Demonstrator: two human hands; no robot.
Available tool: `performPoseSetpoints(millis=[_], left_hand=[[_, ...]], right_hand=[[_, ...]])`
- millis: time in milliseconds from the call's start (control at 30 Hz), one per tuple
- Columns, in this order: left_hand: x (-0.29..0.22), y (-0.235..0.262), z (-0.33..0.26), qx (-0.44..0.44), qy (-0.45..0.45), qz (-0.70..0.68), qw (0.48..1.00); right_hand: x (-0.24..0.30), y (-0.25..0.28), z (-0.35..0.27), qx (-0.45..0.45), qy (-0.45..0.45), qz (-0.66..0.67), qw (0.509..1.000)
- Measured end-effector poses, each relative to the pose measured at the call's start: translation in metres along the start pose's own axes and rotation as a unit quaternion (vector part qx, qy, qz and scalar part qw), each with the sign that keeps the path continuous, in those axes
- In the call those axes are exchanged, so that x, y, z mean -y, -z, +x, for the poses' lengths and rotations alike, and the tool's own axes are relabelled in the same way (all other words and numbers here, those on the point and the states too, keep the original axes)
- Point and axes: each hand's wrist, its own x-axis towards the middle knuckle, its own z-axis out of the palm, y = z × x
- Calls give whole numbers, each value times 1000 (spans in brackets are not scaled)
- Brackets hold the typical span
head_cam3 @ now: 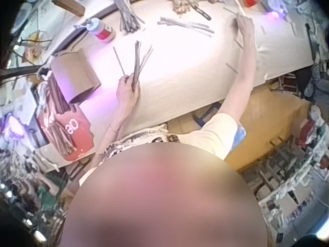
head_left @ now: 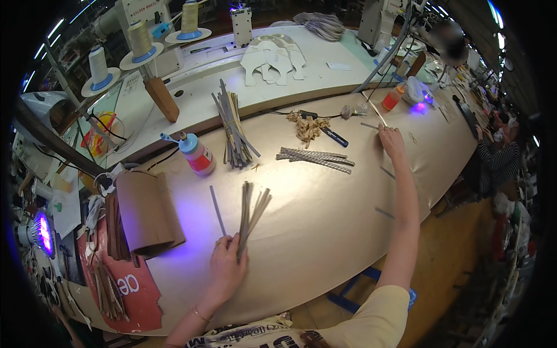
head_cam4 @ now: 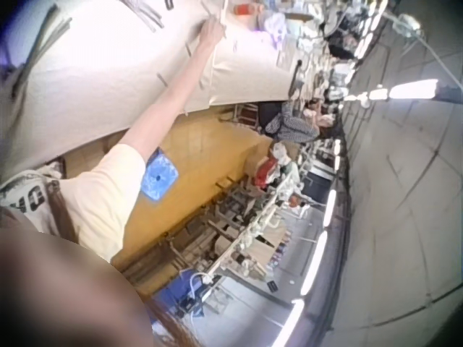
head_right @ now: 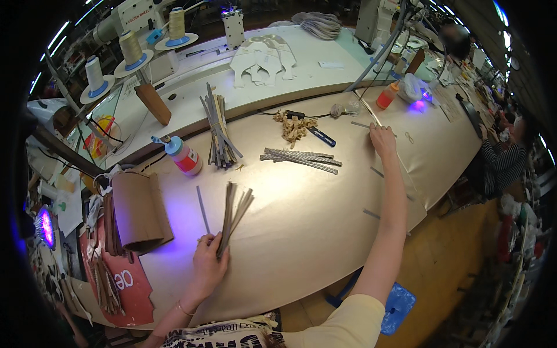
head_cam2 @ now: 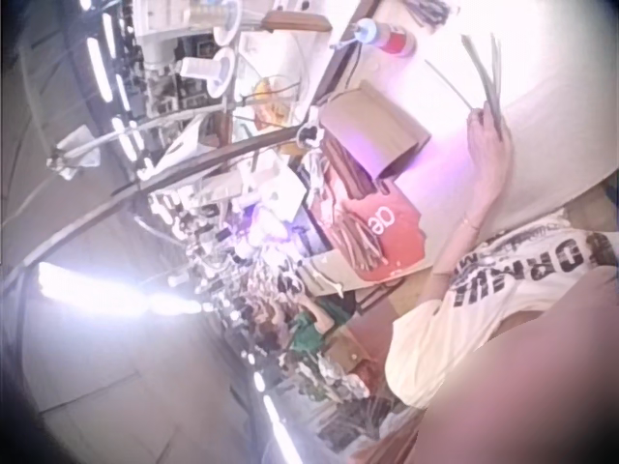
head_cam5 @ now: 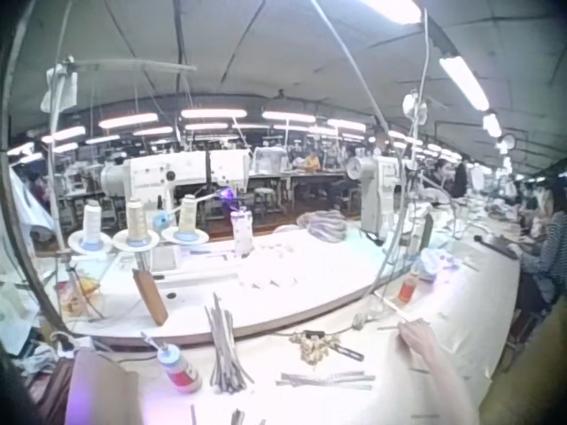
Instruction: The person assembles a small leather item by hand, applying glue to thin leather strips and attaching a braided cord to a folded leather piece. She handles multiple leather strips, a glue bottle, and a braided cord, arranging and pressing them together on a workbench.
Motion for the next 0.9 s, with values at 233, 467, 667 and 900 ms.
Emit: performPoseSetpoints(millis=[233, 467, 667, 900], left_hand=[[-22, -16, 27, -64, -3, 62, 996], [-7, -24, 31, 14, 24, -16, 999], [-19, -43, 29, 29, -64, -18, 997], [-15, -48, 24, -4, -79, 8, 997]], right_hand=[[-2, -4, 27, 127, -23, 21, 991], [-5, -3, 22, 90, -4, 19, 996], [-24, 4, 8, 189, -106, 107, 970], [-38, 3, 9, 183, -161, 182, 953]])
